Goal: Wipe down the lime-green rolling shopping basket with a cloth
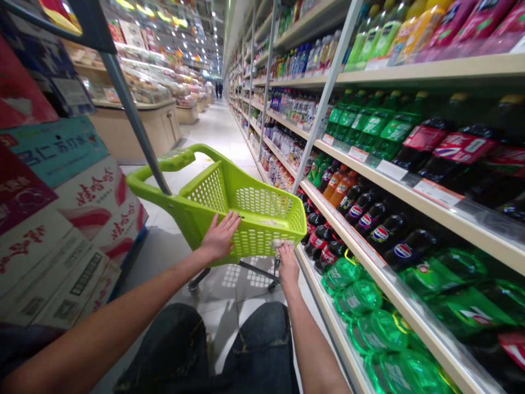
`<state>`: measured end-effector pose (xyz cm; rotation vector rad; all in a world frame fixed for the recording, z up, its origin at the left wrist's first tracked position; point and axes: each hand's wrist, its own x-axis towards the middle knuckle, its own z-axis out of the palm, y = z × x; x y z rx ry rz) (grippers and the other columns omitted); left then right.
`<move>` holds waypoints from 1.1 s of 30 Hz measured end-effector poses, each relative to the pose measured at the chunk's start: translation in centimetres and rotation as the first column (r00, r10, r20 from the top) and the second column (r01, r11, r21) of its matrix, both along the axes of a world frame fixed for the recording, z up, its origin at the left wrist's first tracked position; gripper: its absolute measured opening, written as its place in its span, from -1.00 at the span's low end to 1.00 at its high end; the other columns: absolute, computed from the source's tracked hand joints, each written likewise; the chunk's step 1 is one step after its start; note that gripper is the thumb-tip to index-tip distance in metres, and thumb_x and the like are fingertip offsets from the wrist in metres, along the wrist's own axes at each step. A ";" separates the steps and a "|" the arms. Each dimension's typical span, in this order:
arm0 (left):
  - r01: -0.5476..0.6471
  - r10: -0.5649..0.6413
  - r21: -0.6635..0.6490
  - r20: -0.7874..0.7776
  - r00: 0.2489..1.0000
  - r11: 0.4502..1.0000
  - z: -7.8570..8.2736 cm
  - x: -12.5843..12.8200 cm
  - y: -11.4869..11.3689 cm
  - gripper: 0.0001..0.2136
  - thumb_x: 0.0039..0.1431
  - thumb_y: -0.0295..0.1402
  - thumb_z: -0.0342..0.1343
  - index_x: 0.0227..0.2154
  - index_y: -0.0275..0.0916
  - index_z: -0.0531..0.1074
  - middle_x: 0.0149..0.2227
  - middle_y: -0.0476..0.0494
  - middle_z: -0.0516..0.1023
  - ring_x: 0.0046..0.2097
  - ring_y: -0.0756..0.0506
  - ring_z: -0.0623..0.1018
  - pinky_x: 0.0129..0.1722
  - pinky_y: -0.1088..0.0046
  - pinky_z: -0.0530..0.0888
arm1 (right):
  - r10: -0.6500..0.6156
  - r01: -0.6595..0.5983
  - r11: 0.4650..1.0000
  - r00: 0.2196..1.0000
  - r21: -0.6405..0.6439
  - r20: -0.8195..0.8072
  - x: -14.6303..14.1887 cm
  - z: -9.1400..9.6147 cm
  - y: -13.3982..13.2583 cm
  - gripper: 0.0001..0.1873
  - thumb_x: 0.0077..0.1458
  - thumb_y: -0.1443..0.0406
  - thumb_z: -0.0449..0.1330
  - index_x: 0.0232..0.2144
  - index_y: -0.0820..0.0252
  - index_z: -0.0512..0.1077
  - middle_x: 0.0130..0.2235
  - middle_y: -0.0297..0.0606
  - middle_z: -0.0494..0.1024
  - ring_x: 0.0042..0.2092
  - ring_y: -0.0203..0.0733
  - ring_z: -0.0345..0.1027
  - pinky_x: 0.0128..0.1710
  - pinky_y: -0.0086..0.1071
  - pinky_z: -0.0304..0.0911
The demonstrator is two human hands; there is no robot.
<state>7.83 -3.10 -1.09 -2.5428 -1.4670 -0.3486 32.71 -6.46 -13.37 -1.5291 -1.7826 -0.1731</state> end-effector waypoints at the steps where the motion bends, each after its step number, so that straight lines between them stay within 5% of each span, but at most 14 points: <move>1: 0.010 -0.010 -0.003 0.000 1.000 1.000 0.1 0.0 -0.1 -0.35 -0.11 -0.43 -0.05 0.14 -0.34 0.02 0.23 -0.19 -0.02 0.25 -0.15 -0.06 0.18 0.05 -0.17 | 0.023 -0.023 0.999 1.000 -0.045 0.017 -0.1 -0.9 -0.5 -0.53 -0.04 0.53 -0.14 -0.20 0.14 0.43 -0.05 -0.21 0.43 0.08 -0.19 0.18 0.01 -0.19 0.21; 4: 0.022 -0.022 -0.004 0.009 1.000 1.000 0.1 0.1 -0.4 -0.35 -0.10 -0.44 -0.07 0.15 -0.35 0.00 0.23 -0.19 -0.03 0.25 -0.14 -0.06 0.19 0.06 -0.17 | 0.040 -0.040 0.999 0.999 -0.023 0.024 -0.2 -1.0 -1.2 -0.56 -0.01 0.50 -0.12 -0.18 0.18 0.42 -0.02 -0.17 0.41 0.09 -0.17 0.16 0.01 -0.17 0.20; 10: 0.019 -0.018 -0.010 0.049 0.999 1.000 0.2 0.5 -0.6 -0.35 -0.10 -0.44 -0.05 0.15 -0.39 -0.01 0.23 -0.22 -0.04 0.25 -0.15 -0.08 0.19 0.04 -0.17 | 0.009 0.000 0.989 0.998 0.146 -0.058 -1.6 4.3 1.5 -0.53 0.03 0.51 -0.16 -0.12 0.17 0.40 0.06 -0.19 0.33 0.19 -0.17 -0.03 0.12 -0.11 0.03; 15: 0.101 -0.055 -0.125 0.327 0.943 0.987 -0.9 1.1 -1.9 -0.46 -0.08 -0.57 -0.10 0.07 -0.34 0.16 0.20 -0.20 0.08 0.22 -0.13 0.05 0.19 0.11 -0.05 | 0.051 -0.030 0.995 0.973 0.096 -0.225 -4.2 3.3 0.5 -0.54 -0.06 0.50 -0.14 -0.17 0.23 0.42 0.02 -0.13 0.36 0.13 -0.15 0.11 0.10 -0.13 0.08; 18: 0.211 0.068 -0.321 0.677 0.733 0.923 -2.6 2.6 -3.2 -0.54 -0.03 -0.58 -0.13 0.00 -0.31 0.26 0.11 -0.22 0.27 0.12 -0.09 0.26 0.12 0.27 0.18 | 0.127 -0.095 0.990 0.922 0.105 -0.366 -5.1 4.3 -1.0 -0.56 -0.07 0.47 -0.12 -0.16 0.24 0.40 0.03 -0.12 0.35 0.09 -0.19 0.17 0.09 -0.19 0.09; 20: 0.314 0.296 -0.463 0.839 0.456 0.829 -3.6 4.2 -3.8 -0.63 0.01 -0.49 -0.07 -0.07 -0.29 0.32 0.01 -0.23 0.39 0.01 -0.10 0.38 0.03 0.30 0.29 | 0.152 -0.116 0.988 0.874 0.106 -0.461 -5.6 5.4 -1.8 -0.57 -0.07 0.45 -0.10 -0.17 0.25 0.40 0.01 -0.12 0.37 0.07 -0.19 0.19 0.09 -0.21 0.09; 22: 0.474 0.522 -0.533 0.836 0.169 0.701 -4.0 5.8 -4.3 -0.72 -0.02 -0.35 0.05 -0.20 -0.28 0.40 -0.14 -0.21 0.50 -0.12 -0.12 0.47 -0.08 0.31 0.36 | 0.155 -0.121 0.988 0.827 0.098 -0.540 -6.1 6.4 -2.3 -0.57 -0.07 0.44 -0.10 -0.15 0.27 0.39 0.00 -0.12 0.38 0.06 -0.19 0.21 0.08 -0.21 0.10; 25: 0.665 0.687 -0.473 0.722 -0.083 0.578 -3.8 7.4 -4.7 -0.73 -0.16 -0.23 0.18 -0.38 -0.30 0.45 -0.36 -0.13 0.54 -0.30 -0.06 0.49 -0.25 0.42 0.39 | 0.167 -0.146 0.986 0.820 0.081 -0.548 -7.0 6.7 -2.9 -0.57 -0.04 0.43 -0.10 -0.12 0.25 0.37 0.02 -0.15 0.36 0.08 -0.18 0.18 0.10 -0.19 0.06; 28: 0.694 0.721 -0.419 0.660 -0.210 0.586 -3.2 7.5 -4.9 -0.71 -0.24 -0.24 0.23 -0.41 -0.29 0.45 -0.41 -0.07 0.52 -0.38 0.01 0.46 -0.34 0.52 0.35 | 0.211 -0.221 0.975 0.853 0.035 -0.478 -7.7 6.3 -3.4 -0.59 -0.01 0.37 -0.04 -0.08 0.23 0.35 0.08 -0.14 0.28 0.12 -0.16 0.11 0.13 -0.18 0.00; 33: 0.752 0.806 -0.479 0.580 -0.116 0.453 -3.1 7.0 -5.1 -0.71 -0.27 -0.27 0.26 -0.41 -0.28 0.45 -0.40 -0.06 0.51 -0.37 0.00 0.46 -0.39 0.54 0.32 | 0.157 -0.269 0.958 0.778 -0.097 -0.608 -8.8 5.1 -3.9 -0.61 0.08 0.20 -0.04 -0.09 0.20 0.37 0.13 -0.16 0.20 0.17 -0.12 0.02 0.13 -0.19 0.00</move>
